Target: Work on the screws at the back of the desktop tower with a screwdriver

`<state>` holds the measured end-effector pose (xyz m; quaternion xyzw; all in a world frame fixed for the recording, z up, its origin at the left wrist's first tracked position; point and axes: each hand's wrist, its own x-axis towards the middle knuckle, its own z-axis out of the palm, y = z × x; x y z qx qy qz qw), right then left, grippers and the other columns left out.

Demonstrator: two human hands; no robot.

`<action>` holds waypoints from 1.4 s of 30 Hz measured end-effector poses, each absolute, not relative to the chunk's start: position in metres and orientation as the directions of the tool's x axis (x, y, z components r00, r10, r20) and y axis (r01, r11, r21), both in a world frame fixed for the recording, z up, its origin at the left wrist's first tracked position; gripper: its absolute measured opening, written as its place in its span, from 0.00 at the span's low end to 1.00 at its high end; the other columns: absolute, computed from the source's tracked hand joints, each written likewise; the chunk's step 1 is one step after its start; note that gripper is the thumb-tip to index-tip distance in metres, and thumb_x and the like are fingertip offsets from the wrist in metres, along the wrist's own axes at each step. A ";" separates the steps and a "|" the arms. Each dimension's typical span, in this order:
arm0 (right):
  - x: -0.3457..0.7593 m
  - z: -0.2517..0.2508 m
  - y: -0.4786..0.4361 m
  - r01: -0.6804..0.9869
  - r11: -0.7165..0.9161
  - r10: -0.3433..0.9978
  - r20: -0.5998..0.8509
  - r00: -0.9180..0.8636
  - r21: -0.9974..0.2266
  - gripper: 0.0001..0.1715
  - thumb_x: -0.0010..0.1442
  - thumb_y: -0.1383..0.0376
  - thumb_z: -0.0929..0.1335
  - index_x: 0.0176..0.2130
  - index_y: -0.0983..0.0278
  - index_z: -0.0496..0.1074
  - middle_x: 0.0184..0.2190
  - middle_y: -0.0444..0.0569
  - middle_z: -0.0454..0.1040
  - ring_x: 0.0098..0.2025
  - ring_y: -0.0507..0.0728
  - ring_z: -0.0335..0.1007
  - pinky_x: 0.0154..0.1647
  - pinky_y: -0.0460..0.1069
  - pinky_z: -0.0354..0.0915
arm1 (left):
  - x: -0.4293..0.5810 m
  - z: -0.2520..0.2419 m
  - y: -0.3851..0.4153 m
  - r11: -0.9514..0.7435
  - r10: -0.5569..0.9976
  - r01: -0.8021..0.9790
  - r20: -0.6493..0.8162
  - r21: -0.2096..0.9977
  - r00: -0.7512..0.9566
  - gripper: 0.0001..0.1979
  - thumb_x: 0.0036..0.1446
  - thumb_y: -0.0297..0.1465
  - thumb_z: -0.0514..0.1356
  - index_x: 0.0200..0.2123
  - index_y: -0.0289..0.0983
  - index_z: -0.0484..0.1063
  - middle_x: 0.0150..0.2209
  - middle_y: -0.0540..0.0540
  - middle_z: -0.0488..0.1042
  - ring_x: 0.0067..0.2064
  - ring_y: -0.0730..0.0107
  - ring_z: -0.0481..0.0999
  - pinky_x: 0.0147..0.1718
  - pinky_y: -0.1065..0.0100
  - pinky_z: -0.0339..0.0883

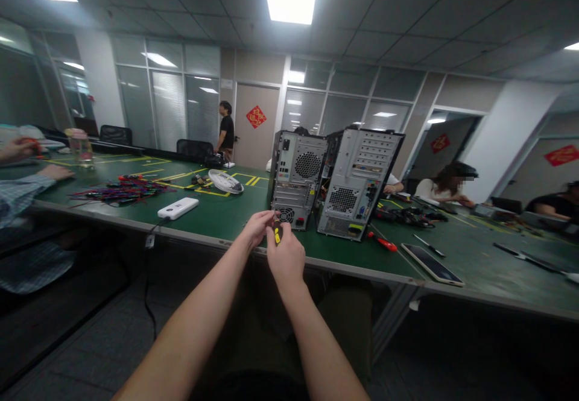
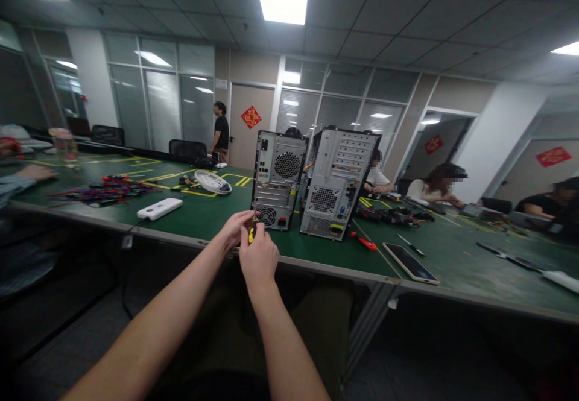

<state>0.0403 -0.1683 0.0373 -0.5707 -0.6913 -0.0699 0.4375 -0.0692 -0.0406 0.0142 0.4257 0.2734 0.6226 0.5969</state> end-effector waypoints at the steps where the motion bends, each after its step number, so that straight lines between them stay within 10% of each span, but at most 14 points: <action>1: 0.040 0.039 -0.168 0.861 0.304 0.746 0.664 0.052 -0.408 0.18 0.72 0.52 0.62 0.49 0.63 0.69 0.31 0.49 0.74 0.30 0.58 0.72 0.31 0.48 0.59 | -0.069 0.014 -0.040 -0.138 0.976 -0.515 0.206 0.846 0.077 0.20 0.45 0.40 0.75 0.38 0.33 0.82 0.28 0.46 0.76 0.28 0.75 0.72 0.29 0.72 0.64; 12: 0.047 0.040 -0.170 0.896 0.332 0.695 0.719 -0.021 -0.295 0.11 0.69 0.67 0.63 0.47 0.58 0.73 0.40 0.50 0.70 0.41 0.57 0.71 0.38 0.47 0.61 | -0.070 0.014 -0.041 -0.159 0.972 -0.499 0.224 0.852 0.073 0.24 0.44 0.43 0.76 0.40 0.32 0.82 0.26 0.49 0.73 0.26 0.79 0.69 0.26 0.75 0.58; 19: 0.044 0.046 -0.170 0.902 0.205 0.776 0.625 0.087 -0.380 0.19 0.74 0.53 0.59 0.51 0.64 0.65 0.31 0.50 0.77 0.31 0.58 0.74 0.32 0.48 0.59 | -0.070 0.014 -0.042 -0.145 0.968 -0.495 0.227 0.857 0.109 0.28 0.39 0.44 0.77 0.40 0.32 0.82 0.27 0.48 0.75 0.28 0.77 0.70 0.30 0.72 0.62; 31: 0.046 0.039 -0.167 0.851 0.412 0.635 0.772 -0.011 -0.326 0.11 0.65 0.72 0.63 0.43 0.60 0.72 0.44 0.52 0.68 0.44 0.58 0.72 0.43 0.49 0.66 | -0.071 0.015 -0.044 -0.140 0.971 -0.500 0.217 0.855 0.097 0.23 0.45 0.39 0.76 0.40 0.31 0.82 0.26 0.48 0.74 0.27 0.78 0.69 0.27 0.74 0.58; 37: 0.044 0.047 -0.171 0.873 0.270 0.733 0.675 0.088 -0.407 0.18 0.73 0.55 0.60 0.55 0.65 0.64 0.35 0.52 0.76 0.33 0.59 0.76 0.33 0.49 0.64 | -0.072 0.013 -0.042 -0.137 0.969 -0.514 0.223 0.847 0.107 0.20 0.46 0.37 0.75 0.41 0.31 0.82 0.29 0.46 0.77 0.29 0.77 0.72 0.30 0.74 0.62; 42: 0.041 0.046 -0.170 0.910 0.234 0.727 0.683 0.070 -0.342 0.12 0.72 0.61 0.62 0.51 0.65 0.64 0.39 0.53 0.77 0.34 0.59 0.77 0.30 0.48 0.63 | -0.071 0.013 -0.041 -0.139 0.968 -0.496 0.223 0.857 0.115 0.20 0.48 0.37 0.75 0.41 0.31 0.82 0.29 0.46 0.77 0.27 0.77 0.71 0.28 0.74 0.60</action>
